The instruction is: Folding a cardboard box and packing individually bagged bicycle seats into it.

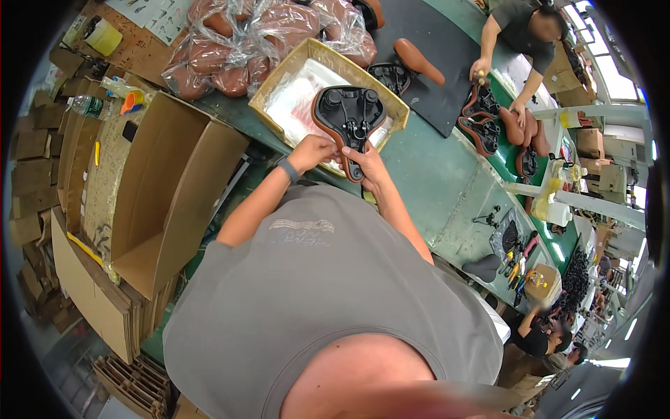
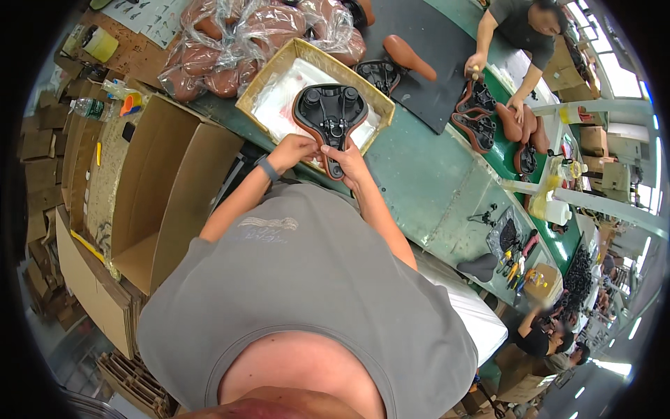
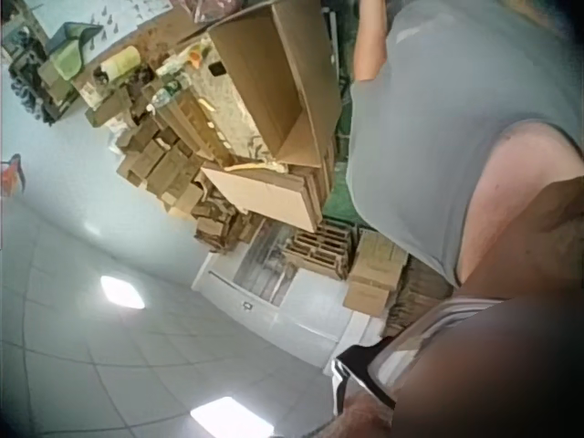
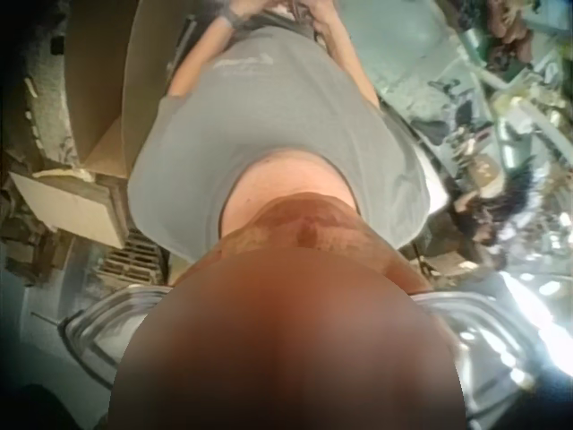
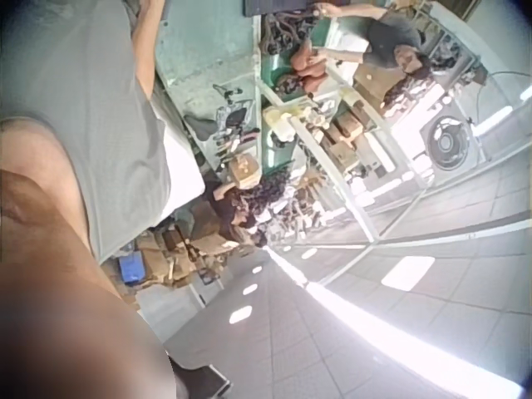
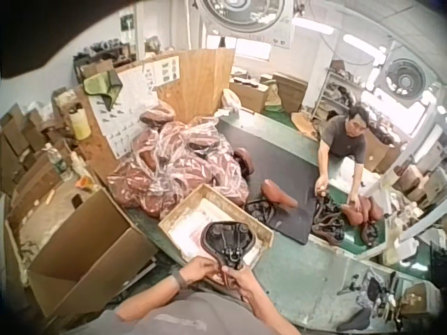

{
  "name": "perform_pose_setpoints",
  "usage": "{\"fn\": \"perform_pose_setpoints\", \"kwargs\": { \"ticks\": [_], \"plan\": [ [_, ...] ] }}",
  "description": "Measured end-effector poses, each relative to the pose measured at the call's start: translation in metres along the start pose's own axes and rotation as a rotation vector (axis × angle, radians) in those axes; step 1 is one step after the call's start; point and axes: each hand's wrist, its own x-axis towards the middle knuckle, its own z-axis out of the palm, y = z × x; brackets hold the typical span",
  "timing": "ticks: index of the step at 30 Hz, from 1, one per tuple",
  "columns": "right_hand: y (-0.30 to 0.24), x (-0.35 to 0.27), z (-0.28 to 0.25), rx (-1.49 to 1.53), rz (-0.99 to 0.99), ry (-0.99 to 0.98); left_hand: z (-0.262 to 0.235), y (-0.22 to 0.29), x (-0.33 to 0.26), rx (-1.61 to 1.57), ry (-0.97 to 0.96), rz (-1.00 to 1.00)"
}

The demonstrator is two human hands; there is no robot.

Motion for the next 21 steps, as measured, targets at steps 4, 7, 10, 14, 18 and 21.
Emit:
{"fn": "perform_pose_setpoints", "kwargs": {
  "ticks": [4,7,10,14,18,21],
  "plan": [
    [-0.007,-0.012,0.034,0.046,0.010,0.040,-0.071,0.011,-0.055,-1.158,0.266,0.098],
    [-0.006,-0.024,0.064,0.380,-0.064,-0.030,-0.135,0.031,-0.084,-1.339,0.345,0.210],
    [-0.024,-0.019,0.098,-0.009,-0.103,-0.184,-0.161,0.065,-0.108,-0.778,0.202,-0.029],
    [-0.034,-0.011,0.173,-1.377,-0.277,0.237,-0.167,0.135,-0.116,-0.282,0.607,0.352],
    [0.029,0.042,0.167,-1.107,-0.425,0.296,-0.155,0.164,-0.148,0.326,0.015,0.935],
    [0.018,0.058,0.194,-0.618,-0.252,0.200,-0.200,0.157,-0.165,-0.010,-0.059,0.628]
  ]
}}
